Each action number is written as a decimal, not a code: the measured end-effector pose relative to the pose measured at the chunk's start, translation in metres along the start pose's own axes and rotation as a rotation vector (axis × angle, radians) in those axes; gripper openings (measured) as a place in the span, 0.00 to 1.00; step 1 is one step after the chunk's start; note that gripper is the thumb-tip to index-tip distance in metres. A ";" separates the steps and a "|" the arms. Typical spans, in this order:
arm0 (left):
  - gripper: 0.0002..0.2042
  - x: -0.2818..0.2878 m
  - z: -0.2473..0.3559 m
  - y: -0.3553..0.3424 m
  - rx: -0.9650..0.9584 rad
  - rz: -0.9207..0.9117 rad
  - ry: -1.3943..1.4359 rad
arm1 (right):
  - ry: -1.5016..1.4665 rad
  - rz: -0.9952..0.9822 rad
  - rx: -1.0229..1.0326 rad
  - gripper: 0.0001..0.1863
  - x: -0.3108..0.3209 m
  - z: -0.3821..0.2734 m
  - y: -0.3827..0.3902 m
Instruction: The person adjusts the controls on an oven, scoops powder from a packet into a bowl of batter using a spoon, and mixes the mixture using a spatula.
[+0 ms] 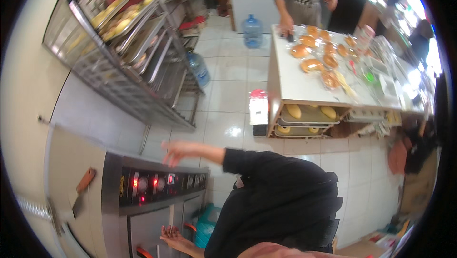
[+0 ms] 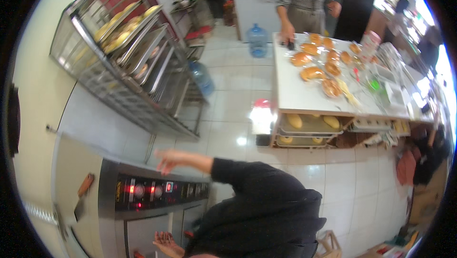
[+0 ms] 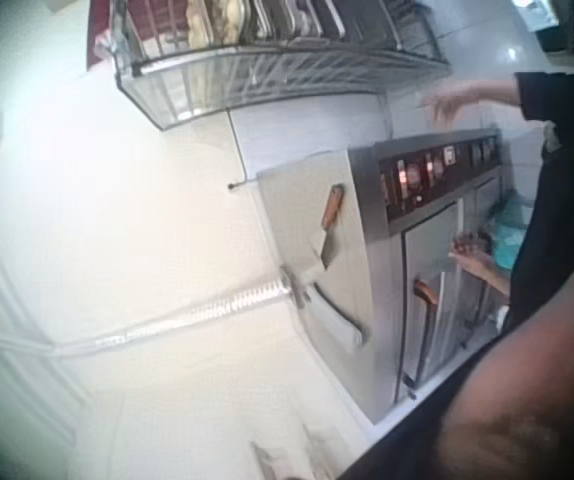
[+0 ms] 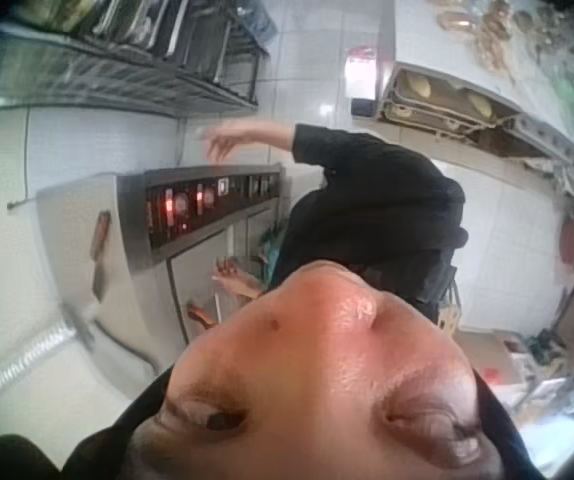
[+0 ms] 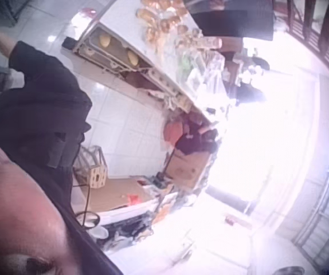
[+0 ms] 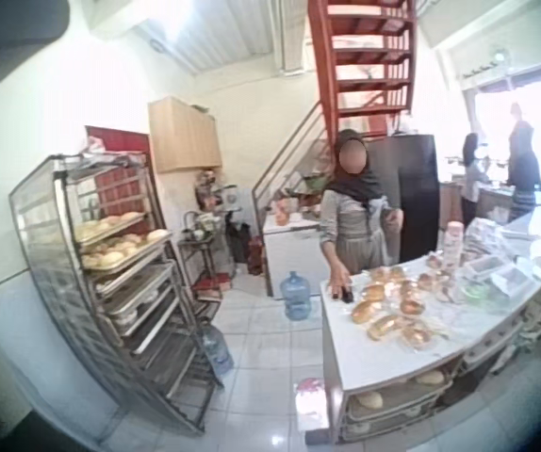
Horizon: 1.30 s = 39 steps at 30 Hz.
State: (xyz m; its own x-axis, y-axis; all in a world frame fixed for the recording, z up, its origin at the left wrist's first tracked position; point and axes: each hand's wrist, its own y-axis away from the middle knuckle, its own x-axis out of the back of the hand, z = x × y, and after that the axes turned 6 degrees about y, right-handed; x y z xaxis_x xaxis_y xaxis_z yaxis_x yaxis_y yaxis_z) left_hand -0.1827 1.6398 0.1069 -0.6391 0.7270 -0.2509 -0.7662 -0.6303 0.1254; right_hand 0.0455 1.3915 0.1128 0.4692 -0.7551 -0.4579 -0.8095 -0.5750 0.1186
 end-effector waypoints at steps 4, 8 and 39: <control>0.24 -0.029 -0.008 -0.017 0.053 -0.209 -0.046 | 0.620 1.112 0.848 0.24 0.103 -0.163 0.206; 0.23 -0.038 -0.020 -0.042 0.082 -0.333 -0.028 | 0.742 1.845 1.195 0.47 0.086 -0.266 0.402; 0.20 0.100 -0.021 0.196 -0.303 1.049 0.231 | -0.674 0.465 -0.266 0.04 -0.093 0.181 -0.114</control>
State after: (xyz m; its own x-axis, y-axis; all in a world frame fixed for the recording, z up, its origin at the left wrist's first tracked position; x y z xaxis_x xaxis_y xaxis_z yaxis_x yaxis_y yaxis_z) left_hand -0.3952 1.5827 0.0862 -0.9080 -0.2524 -0.3344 0.2138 -0.9655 0.1484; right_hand 0.0301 1.5846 -0.0173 -0.2671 -0.6327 -0.7269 -0.7182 -0.3722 0.5879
